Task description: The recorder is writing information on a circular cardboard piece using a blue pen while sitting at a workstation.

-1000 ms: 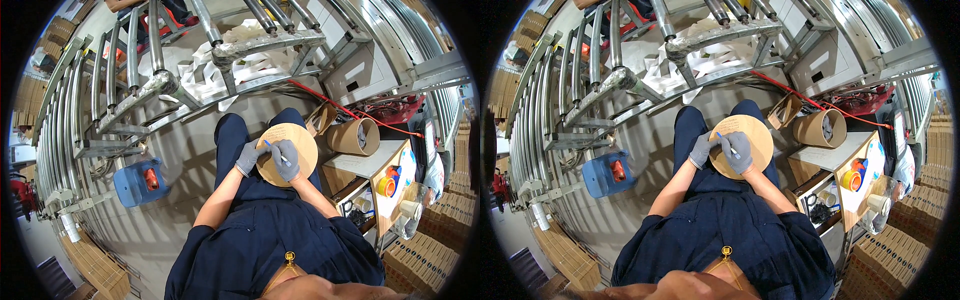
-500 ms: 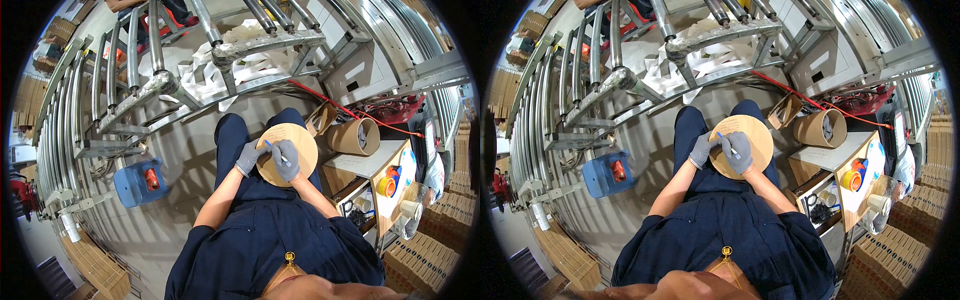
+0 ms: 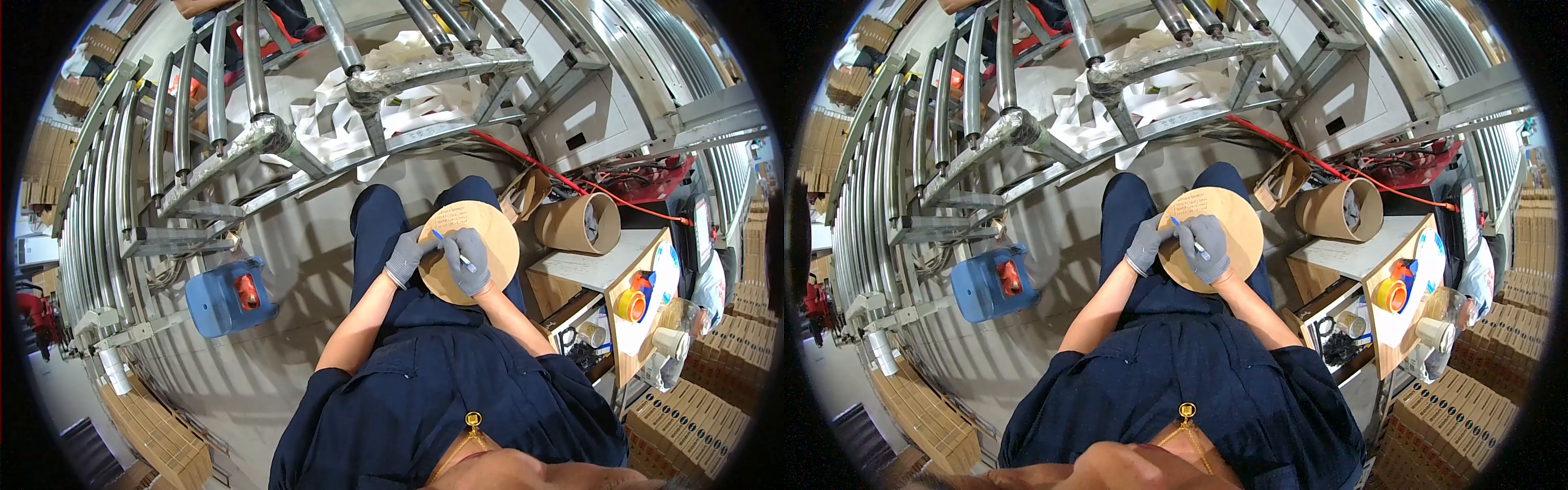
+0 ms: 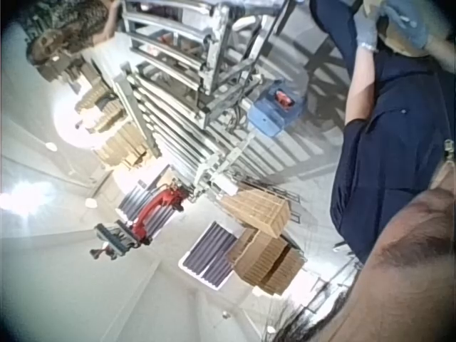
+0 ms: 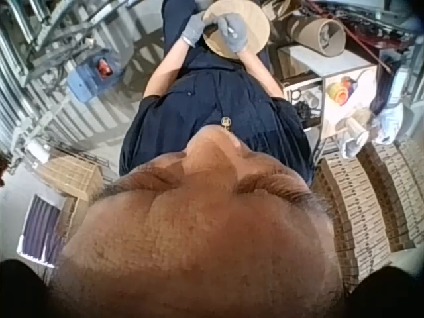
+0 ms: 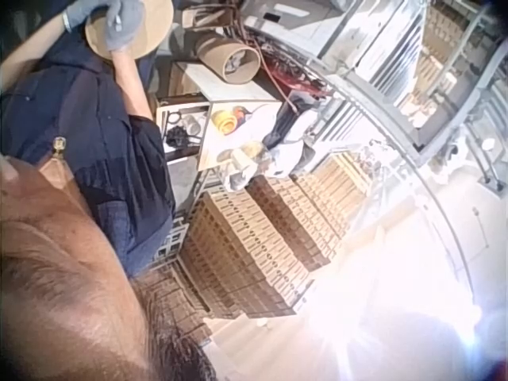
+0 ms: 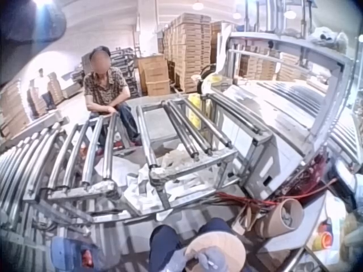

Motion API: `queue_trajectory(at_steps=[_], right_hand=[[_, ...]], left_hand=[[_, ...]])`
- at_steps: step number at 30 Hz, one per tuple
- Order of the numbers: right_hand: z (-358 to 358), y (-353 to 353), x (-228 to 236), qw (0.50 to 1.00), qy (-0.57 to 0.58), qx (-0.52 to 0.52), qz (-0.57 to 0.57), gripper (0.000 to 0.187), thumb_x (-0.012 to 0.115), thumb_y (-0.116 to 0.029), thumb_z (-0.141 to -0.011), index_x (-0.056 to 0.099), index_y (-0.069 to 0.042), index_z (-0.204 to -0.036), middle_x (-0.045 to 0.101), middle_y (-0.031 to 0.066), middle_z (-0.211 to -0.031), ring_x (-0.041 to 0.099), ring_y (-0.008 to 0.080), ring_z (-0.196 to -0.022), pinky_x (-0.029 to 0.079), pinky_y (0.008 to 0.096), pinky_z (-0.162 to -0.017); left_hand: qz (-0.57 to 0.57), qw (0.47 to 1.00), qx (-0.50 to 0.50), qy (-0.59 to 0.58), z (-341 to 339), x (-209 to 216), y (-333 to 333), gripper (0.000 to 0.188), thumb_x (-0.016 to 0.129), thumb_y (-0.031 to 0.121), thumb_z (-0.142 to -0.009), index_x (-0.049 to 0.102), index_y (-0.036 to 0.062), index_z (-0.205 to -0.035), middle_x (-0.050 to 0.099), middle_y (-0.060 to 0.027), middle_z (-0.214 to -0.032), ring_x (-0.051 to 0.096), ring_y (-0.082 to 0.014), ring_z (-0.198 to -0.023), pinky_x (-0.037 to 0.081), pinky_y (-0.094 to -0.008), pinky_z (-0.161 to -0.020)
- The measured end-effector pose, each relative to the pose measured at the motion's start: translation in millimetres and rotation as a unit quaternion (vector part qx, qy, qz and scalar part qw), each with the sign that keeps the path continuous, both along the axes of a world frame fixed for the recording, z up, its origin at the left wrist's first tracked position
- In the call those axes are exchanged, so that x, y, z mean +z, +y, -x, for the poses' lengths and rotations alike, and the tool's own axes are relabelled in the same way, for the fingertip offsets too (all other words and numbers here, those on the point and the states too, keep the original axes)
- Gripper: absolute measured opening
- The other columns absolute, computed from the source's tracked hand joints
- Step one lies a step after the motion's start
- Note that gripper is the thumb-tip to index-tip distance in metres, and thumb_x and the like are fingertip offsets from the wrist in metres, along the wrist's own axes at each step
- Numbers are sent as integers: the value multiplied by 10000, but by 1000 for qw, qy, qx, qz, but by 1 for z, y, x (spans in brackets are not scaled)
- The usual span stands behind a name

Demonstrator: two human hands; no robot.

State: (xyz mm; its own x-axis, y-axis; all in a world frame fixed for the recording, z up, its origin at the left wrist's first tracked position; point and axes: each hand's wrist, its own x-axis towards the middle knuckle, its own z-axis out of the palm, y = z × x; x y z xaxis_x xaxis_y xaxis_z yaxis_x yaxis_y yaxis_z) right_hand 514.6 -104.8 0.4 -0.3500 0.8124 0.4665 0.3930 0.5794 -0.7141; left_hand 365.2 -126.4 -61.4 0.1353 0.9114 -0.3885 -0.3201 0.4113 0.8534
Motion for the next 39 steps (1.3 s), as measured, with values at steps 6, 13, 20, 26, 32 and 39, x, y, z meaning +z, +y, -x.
queue_trajectory(at_steps=[6, 13, 20, 26, 32, 39], right_hand=[[-1, 0, 2, 1000, -6, 4, -8, 29, 569, -50, -757, 575, -61, -731, 558, 71, -715, 520, 245, -653, 388, 344, -599], [-6, -2, 0, 999, 30, 4, 23, 52, 546, -21, -776, 571, -41, -735, 550, 82, -708, 520, 253, -664, 403, 343, -616], [-16, -11, -2, 989, 95, 9, 112, 133, 453, -14, -841, 558, -6, -760, 498, 81, -688, 474, 164, -591, 391, 274, -565], [-28, -20, 15, 980, 94, 31, 174, 67, 519, -16, -804, 585, -26, -804, 556, 98, -735, 520, 246, -672, 411, 327, -634], [-44, -32, 26, 981, 98, 18, 166, 121, 504, -12, -814, 586, -2, -902, 554, 97, -746, 522, 223, -680, 413, 313, -644], [-74, 5, 6, 973, 130, -162, 100, 170, 468, -7, -881, 540, 7, -1034, 560, 73, -856, 527, 137, -779, 432, 263, -719]], left_hand=[[-2, 1000, -4, 13, 1, 3, 0, 352, 657, 187, -827, 589, -21, -1103, 648, -49, -979, 576, -86, -860, 477, -233, -778], [2, 999, -25, 26, 1, 12, 2, 349, 650, 197, -828, 589, -21, -1094, 650, -52, -959, 578, -80, -841, 477, -225, -762], [-4, 1000, -15, 23, 2, 3, 1, 336, 641, 191, -828, 594, -19, -1086, 648, -52, -942, 576, -78, -824, 475, -225, -757], [4, 999, -6, -32, 2, 8, 4, 362, 666, 182, -800, 595, -34, -1082, 645, -50, -951, 580, -85, -821, 476, -227, -761], [46, 998, -25, -30, 8, 8, 2, 372, 641, 133, -798, 568, -20, -1130, 633, -67, -1016, 594, -120, -892, 476, -256, -820], [61, 994, -3, -93, 14, 1, -2, 400, 665, 118, -799, 561, -39, -1152, 637, -80, -1033, 612, -135, -885, 487, -256, -801]])
